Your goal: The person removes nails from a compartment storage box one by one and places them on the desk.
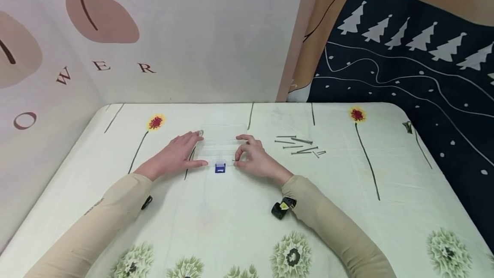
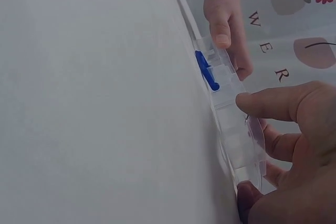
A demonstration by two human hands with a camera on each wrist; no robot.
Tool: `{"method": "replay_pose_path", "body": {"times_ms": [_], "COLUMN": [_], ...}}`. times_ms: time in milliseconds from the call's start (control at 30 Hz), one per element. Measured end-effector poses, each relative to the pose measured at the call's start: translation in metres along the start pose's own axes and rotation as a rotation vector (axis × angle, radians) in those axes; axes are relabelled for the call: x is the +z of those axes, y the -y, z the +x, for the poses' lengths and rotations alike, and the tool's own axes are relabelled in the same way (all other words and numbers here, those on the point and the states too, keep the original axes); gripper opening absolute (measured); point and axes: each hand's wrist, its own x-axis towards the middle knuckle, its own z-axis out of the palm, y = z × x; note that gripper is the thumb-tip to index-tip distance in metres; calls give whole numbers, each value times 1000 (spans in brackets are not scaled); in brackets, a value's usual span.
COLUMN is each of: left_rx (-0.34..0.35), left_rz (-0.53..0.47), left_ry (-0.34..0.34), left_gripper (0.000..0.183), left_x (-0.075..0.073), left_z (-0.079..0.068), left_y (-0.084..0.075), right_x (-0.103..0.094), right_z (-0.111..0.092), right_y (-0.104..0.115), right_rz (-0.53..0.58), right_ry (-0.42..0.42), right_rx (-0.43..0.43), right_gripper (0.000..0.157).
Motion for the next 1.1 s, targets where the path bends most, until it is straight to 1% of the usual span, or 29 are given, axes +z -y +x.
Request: {"method": "replay_pose_path", "body": {"times_ms": [200, 433, 633, 800, 933, 1100], "left_rx": [-7, 15, 15, 11, 7, 9], "left_rz": [2, 30, 22, 25, 18, 28], "left_ry": [3, -15, -8, -2, 1, -4], "left_gripper": [85, 83, 86, 87, 88, 89], "left_x": [-1, 1, 1, 2, 2, 3], "left_z": [0, 1, 0, 1, 2, 1], "left_y": [-1, 0, 0, 0, 0, 0], "right_x": [-2, -4, -8, -14, -22, -35], "right_z": [0, 1, -1, -3, -6, -14], "right_y": [1, 1, 4, 5, 5, -4], "right_rz": [66, 112, 136, 131, 122, 123], "right_ry": [5, 10, -3, -18, -29, -33], "right_rx": [37, 68, 71, 59, 39, 36], "right_gripper": [9, 9, 9, 9, 11, 11]}}
